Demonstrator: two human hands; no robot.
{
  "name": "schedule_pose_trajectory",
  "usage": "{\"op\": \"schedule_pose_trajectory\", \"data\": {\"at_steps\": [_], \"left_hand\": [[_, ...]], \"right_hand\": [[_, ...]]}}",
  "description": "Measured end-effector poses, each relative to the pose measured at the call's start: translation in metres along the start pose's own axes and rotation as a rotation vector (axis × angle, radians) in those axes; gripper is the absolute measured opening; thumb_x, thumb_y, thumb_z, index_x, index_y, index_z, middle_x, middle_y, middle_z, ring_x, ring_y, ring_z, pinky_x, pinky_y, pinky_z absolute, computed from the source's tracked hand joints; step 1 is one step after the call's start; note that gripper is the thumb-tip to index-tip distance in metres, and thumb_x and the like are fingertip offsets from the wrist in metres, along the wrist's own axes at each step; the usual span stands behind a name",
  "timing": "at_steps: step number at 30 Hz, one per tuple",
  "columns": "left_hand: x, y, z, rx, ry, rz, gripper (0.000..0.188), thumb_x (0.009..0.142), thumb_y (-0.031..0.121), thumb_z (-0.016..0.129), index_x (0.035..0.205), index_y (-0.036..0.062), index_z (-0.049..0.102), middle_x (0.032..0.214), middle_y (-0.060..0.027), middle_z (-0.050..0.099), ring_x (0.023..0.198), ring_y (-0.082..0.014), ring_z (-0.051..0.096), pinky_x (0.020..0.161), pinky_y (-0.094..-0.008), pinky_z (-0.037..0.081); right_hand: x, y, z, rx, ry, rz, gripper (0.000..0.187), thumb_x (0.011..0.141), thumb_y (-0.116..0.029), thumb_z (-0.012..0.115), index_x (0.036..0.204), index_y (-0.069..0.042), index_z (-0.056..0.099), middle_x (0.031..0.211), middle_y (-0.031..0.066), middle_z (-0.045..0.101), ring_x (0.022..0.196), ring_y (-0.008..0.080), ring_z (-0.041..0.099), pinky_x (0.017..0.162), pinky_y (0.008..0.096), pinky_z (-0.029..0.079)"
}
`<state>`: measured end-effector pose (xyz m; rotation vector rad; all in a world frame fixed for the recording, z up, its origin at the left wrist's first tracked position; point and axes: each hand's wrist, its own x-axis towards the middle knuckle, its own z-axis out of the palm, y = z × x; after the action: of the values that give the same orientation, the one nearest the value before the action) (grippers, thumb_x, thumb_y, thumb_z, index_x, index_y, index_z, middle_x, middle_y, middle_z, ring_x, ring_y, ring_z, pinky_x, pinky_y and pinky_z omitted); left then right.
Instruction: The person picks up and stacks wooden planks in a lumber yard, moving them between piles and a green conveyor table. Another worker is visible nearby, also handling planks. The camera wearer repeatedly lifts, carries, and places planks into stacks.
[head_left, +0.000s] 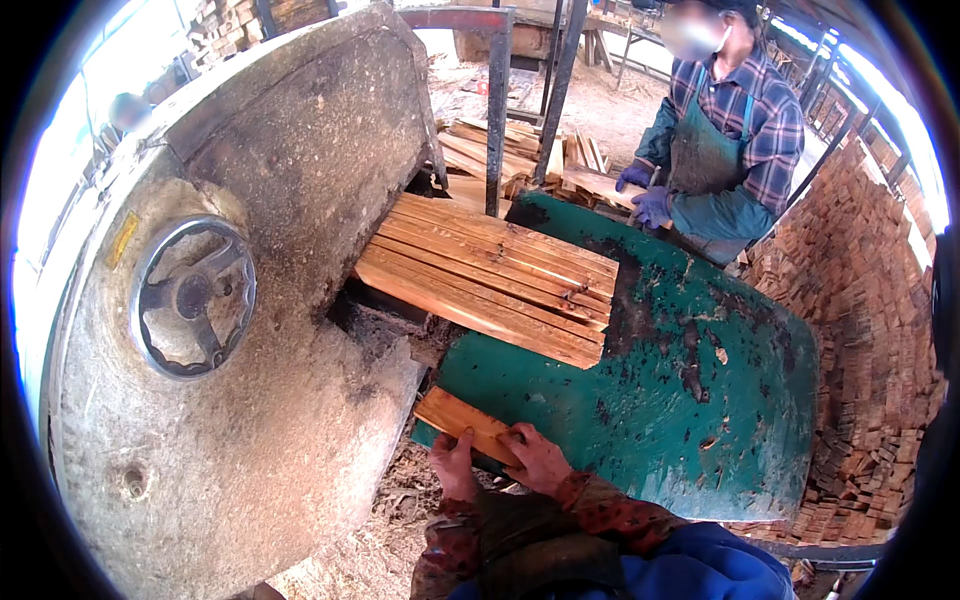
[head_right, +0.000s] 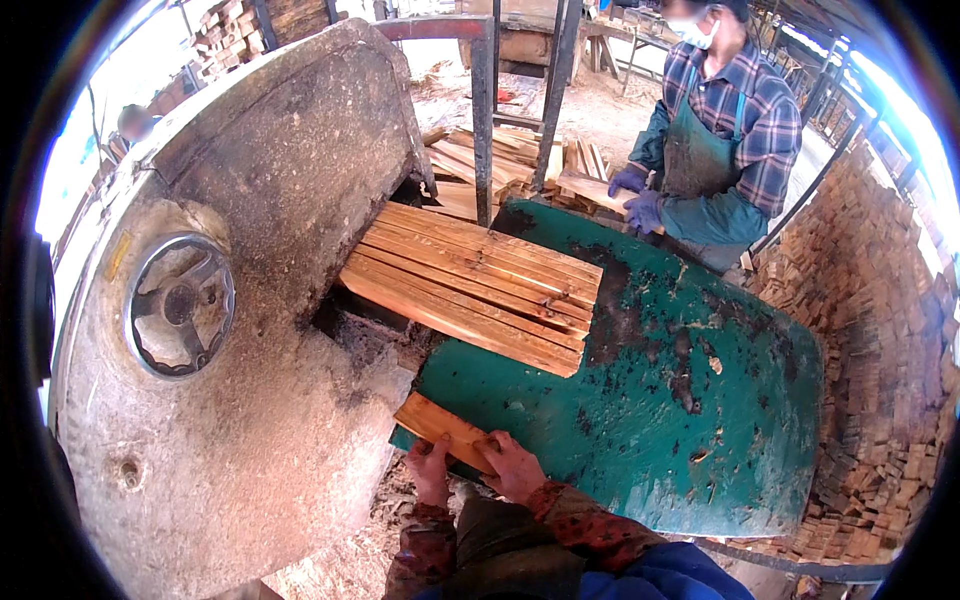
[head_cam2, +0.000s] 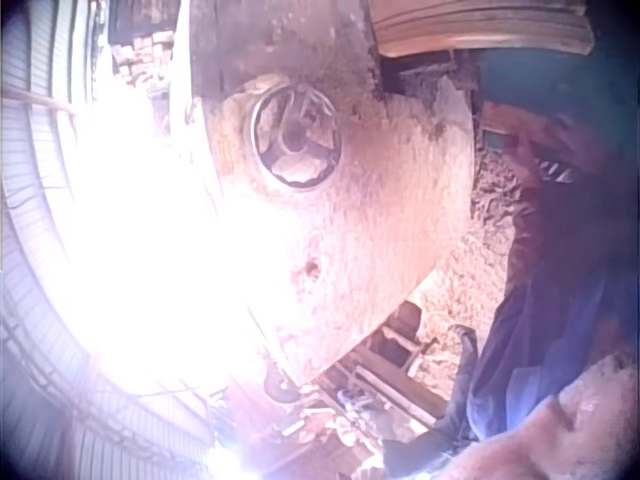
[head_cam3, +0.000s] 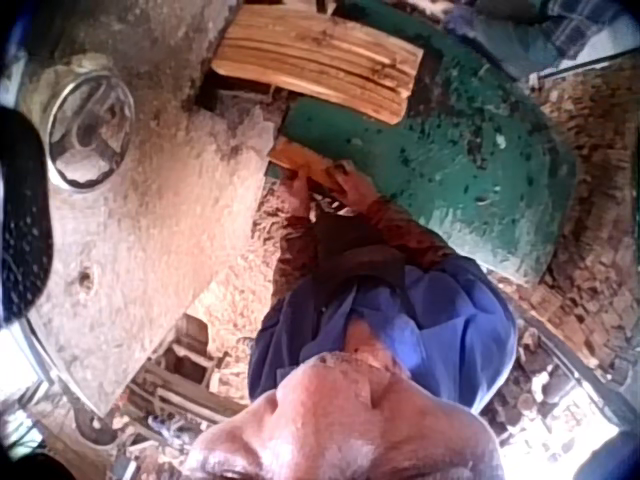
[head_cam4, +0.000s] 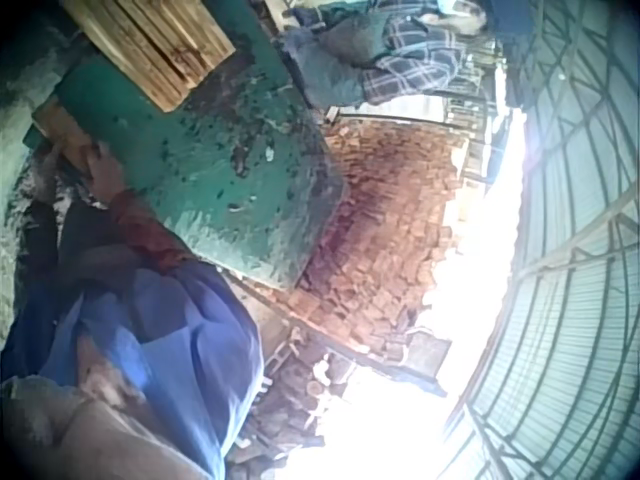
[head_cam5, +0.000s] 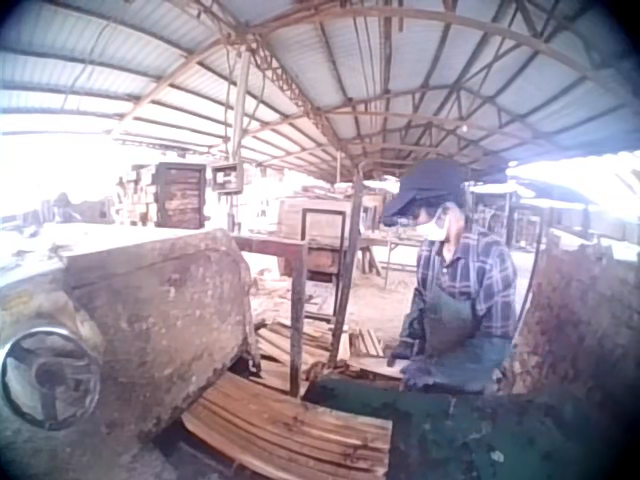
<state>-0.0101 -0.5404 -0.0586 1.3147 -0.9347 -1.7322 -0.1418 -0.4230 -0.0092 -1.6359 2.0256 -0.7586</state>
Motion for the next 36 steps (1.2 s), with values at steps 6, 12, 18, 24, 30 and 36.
{"op": "schedule_pose_trajectory", "data": {"at_steps": [6,12,18,24,30,36], "left_hand": [[0.008,-0.004,-0.003,-0.085,-0.052,-0.034,0.020,0.082,0.008,0.073,0.097,-0.0028,0.066,0.090,-0.0063,0.068,0.077,-0.0163,0.066,0.066,-0.0315,0.056],[0.010,-0.005,-0.002,-0.078,0.001,-0.065,0.014,0.080,0.006,0.074,0.091,-0.0004,0.067,0.084,-0.0043,0.069,0.068,-0.0106,0.061,0.058,-0.0256,0.049],[0.005,0.004,0.003,-0.102,-0.019,-0.051,0.016,0.081,0.005,0.073,0.094,-0.0001,0.067,0.087,-0.0050,0.070,0.068,-0.0130,0.064,0.058,-0.0270,0.053],[0.004,0.006,0.005,-0.068,-0.021,-0.052,0.017,0.082,0.007,0.073,0.094,-0.0016,0.065,0.089,-0.0080,0.069,0.070,-0.0163,0.066,0.058,-0.0296,0.056],[0.004,0.005,0.004,-0.085,-0.029,-0.054,0.019,0.082,0.007,0.073,0.096,-0.0033,0.065,0.089,-0.0090,0.069,0.073,-0.0161,0.066,0.064,-0.0310,0.058],[0.004,0.006,-0.001,-0.044,-0.051,-0.035,0.019,0.083,0.009,0.074,0.097,-0.0036,0.068,0.087,-0.0067,0.071,0.071,-0.0126,0.066,0.061,-0.0269,0.054]], "right_hand": [[0.001,0.006,0.004,0.003,0.013,-0.001,0.069,0.068,-0.020,0.080,0.131,-0.013,0.051,0.127,0.0141,0.044,0.117,0.0353,0.052,0.088,0.0434,0.051],[0.005,0.003,0.000,0.006,-0.003,0.009,0.065,0.072,-0.024,0.077,0.131,-0.012,0.051,0.126,0.0138,0.044,0.115,0.0336,0.052,0.090,0.0424,0.050],[0.005,0.009,0.003,0.011,0.001,0.006,0.065,0.072,-0.023,0.077,0.131,-0.012,0.050,0.125,0.0136,0.045,0.116,0.0335,0.052,0.089,0.0427,0.050],[0.005,0.008,0.002,-0.008,0.018,0.013,0.064,0.072,-0.023,0.077,0.129,-0.012,0.051,0.125,0.0131,0.045,0.113,0.0332,0.054,0.087,0.0418,0.052],[0.004,0.005,0.005,-0.012,0.052,0.014,0.064,0.070,-0.023,0.079,0.128,-0.013,0.053,0.125,0.0123,0.046,0.106,0.0329,0.058,0.083,0.0416,0.053],[0.005,-0.003,0.000,-0.015,0.032,0.042,0.066,0.070,-0.023,0.079,0.129,-0.013,0.053,0.125,0.0120,0.046,0.106,0.0325,0.059,0.083,0.0414,0.052]]}}
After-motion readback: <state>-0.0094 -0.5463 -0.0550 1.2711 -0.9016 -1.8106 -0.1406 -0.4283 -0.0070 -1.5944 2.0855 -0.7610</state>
